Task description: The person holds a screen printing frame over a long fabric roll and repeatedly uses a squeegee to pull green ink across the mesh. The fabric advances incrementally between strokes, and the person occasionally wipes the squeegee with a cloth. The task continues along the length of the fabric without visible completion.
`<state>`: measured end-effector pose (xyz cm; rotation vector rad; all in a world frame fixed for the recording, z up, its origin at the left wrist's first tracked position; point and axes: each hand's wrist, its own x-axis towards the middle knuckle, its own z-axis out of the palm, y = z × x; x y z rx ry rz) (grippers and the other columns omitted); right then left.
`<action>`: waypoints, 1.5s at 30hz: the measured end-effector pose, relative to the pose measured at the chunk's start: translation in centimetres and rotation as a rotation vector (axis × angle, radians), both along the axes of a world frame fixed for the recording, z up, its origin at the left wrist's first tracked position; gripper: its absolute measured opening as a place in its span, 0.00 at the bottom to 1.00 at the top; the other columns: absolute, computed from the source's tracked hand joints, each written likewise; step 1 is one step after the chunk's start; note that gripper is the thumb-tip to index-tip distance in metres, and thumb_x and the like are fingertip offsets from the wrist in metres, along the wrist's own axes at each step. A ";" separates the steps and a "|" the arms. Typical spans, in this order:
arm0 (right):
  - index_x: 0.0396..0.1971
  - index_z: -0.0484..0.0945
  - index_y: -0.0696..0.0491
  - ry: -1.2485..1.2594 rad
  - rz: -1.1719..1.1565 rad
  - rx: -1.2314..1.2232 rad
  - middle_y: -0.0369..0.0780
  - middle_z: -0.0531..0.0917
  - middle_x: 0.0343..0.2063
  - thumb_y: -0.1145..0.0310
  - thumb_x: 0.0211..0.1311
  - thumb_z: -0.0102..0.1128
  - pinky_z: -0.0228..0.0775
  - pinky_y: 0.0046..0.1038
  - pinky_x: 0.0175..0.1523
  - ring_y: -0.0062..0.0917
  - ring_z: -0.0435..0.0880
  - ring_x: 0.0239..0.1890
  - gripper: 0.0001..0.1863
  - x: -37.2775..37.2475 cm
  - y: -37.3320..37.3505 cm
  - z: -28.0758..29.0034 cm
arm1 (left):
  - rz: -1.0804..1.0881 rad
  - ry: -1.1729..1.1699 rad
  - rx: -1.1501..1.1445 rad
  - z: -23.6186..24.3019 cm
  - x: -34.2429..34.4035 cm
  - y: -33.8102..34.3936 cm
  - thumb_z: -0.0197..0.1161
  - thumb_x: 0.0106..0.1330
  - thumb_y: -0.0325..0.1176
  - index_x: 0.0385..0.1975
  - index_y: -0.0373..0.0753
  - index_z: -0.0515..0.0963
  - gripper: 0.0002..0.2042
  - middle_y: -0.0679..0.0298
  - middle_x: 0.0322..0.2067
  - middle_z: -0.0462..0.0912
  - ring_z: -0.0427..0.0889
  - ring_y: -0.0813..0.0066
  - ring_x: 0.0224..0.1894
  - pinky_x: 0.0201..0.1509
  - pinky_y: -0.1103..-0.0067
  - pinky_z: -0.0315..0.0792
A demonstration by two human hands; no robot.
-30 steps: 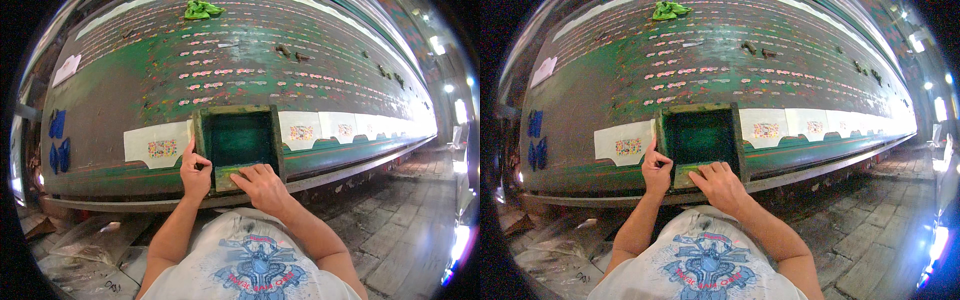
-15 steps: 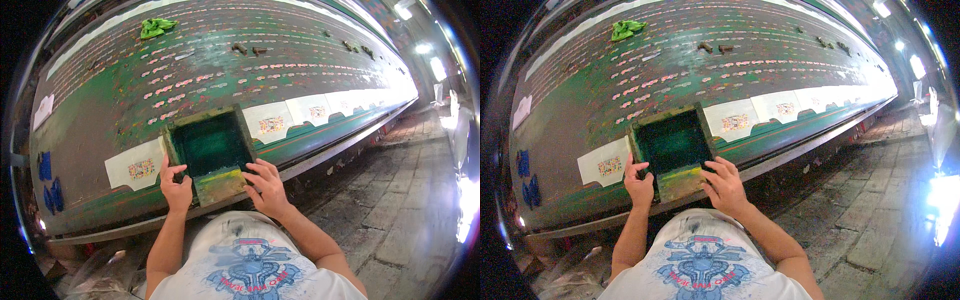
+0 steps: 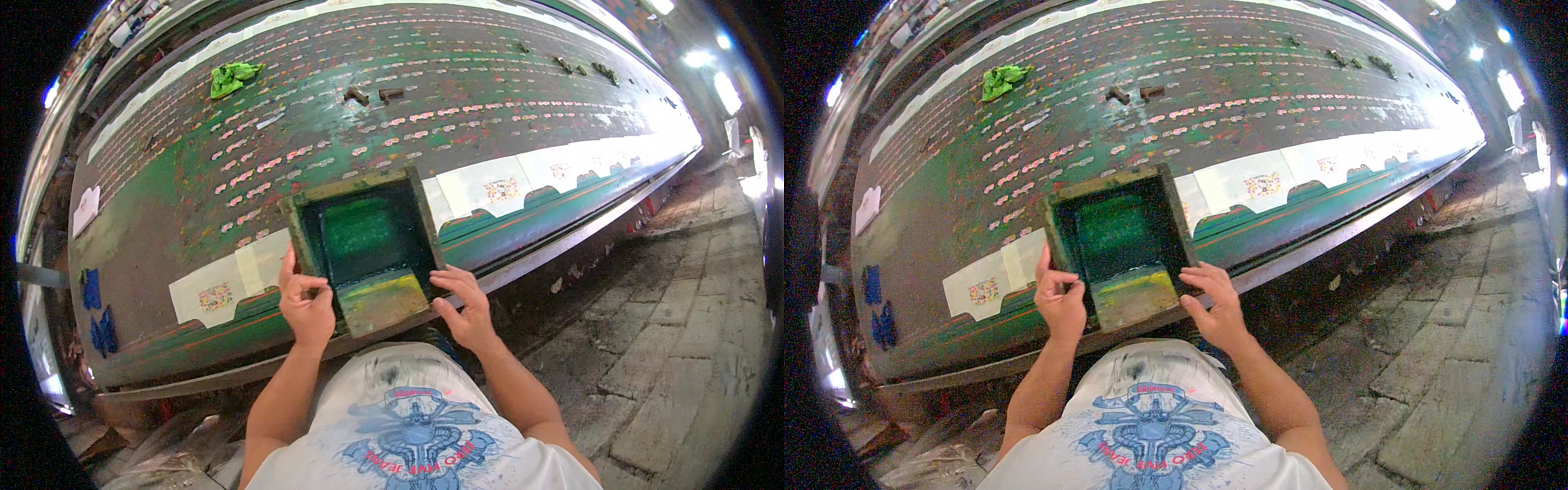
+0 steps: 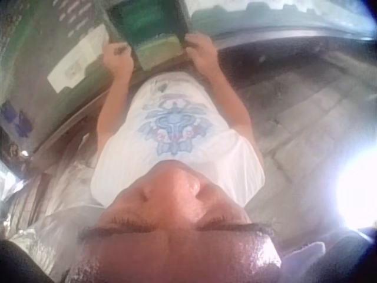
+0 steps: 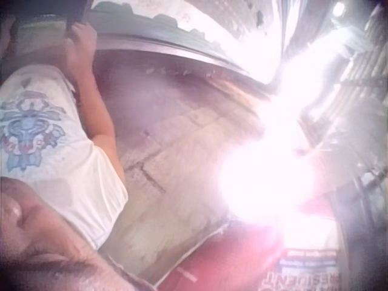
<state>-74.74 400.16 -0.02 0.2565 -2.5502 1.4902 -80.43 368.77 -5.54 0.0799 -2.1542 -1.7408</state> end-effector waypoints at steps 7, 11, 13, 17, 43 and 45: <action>0.60 0.88 0.55 0.053 0.051 -0.039 0.47 0.90 0.62 0.71 0.68 0.76 0.67 0.54 0.82 0.49 0.83 0.71 0.21 -2.3 10.0 -0.1 | -0.009 -0.028 0.255 -3.0 -2.2 9.2 0.68 0.56 0.12 0.32 0.39 0.81 0.11 0.41 0.84 0.67 0.69 0.56 0.85 0.83 0.67 0.62; 0.60 0.89 0.54 0.014 0.140 -0.114 0.47 0.90 0.62 0.70 0.69 0.76 0.67 0.54 0.82 0.50 0.82 0.73 0.21 -3.0 13.4 -0.1 | 0.048 -0.159 0.271 -2.5 -1.9 10.8 0.68 0.55 0.10 0.33 0.39 0.80 0.13 0.45 0.85 0.67 0.81 0.72 0.71 0.65 0.75 0.74; 0.61 0.89 0.54 -0.021 0.177 -0.156 0.47 0.90 0.63 0.70 0.70 0.76 0.67 0.53 0.82 0.51 0.81 0.74 0.21 -2.9 14.3 -0.2 | 0.042 -0.210 0.265 -2.3 -1.8 10.4 0.68 0.54 0.09 0.33 0.39 0.79 0.14 0.47 0.86 0.67 0.84 0.80 0.63 0.56 0.79 0.76; 0.61 0.89 0.54 -0.023 0.250 -0.189 0.47 0.90 0.64 0.71 0.70 0.76 0.67 0.53 0.81 0.52 0.80 0.74 0.21 -3.0 15.8 -0.5 | 0.073 -0.244 0.279 -1.7 -1.8 10.8 0.69 0.51 0.10 0.32 0.39 0.79 0.15 0.43 0.85 0.66 0.81 0.68 0.73 0.66 0.74 0.75; 0.56 0.87 0.52 0.262 0.768 0.702 0.43 0.89 0.50 0.70 0.64 0.73 0.80 0.43 0.61 0.42 0.88 0.56 0.20 -8.6 6.7 3.2 | 0.042 -0.191 0.257 -3.0 -1.9 9.8 0.72 0.56 0.12 0.35 0.39 0.82 0.13 0.41 0.85 0.66 0.81 0.67 0.73 0.73 0.69 0.73; 0.54 0.88 0.52 0.181 0.821 0.736 0.44 0.89 0.48 0.73 0.64 0.70 0.81 0.45 0.59 0.42 0.89 0.54 0.17 -10.6 6.7 5.5 | 0.059 -0.194 0.371 -2.4 -1.8 10.4 0.70 0.61 0.13 0.37 0.38 0.84 0.11 0.43 0.85 0.67 0.81 0.67 0.72 0.73 0.70 0.73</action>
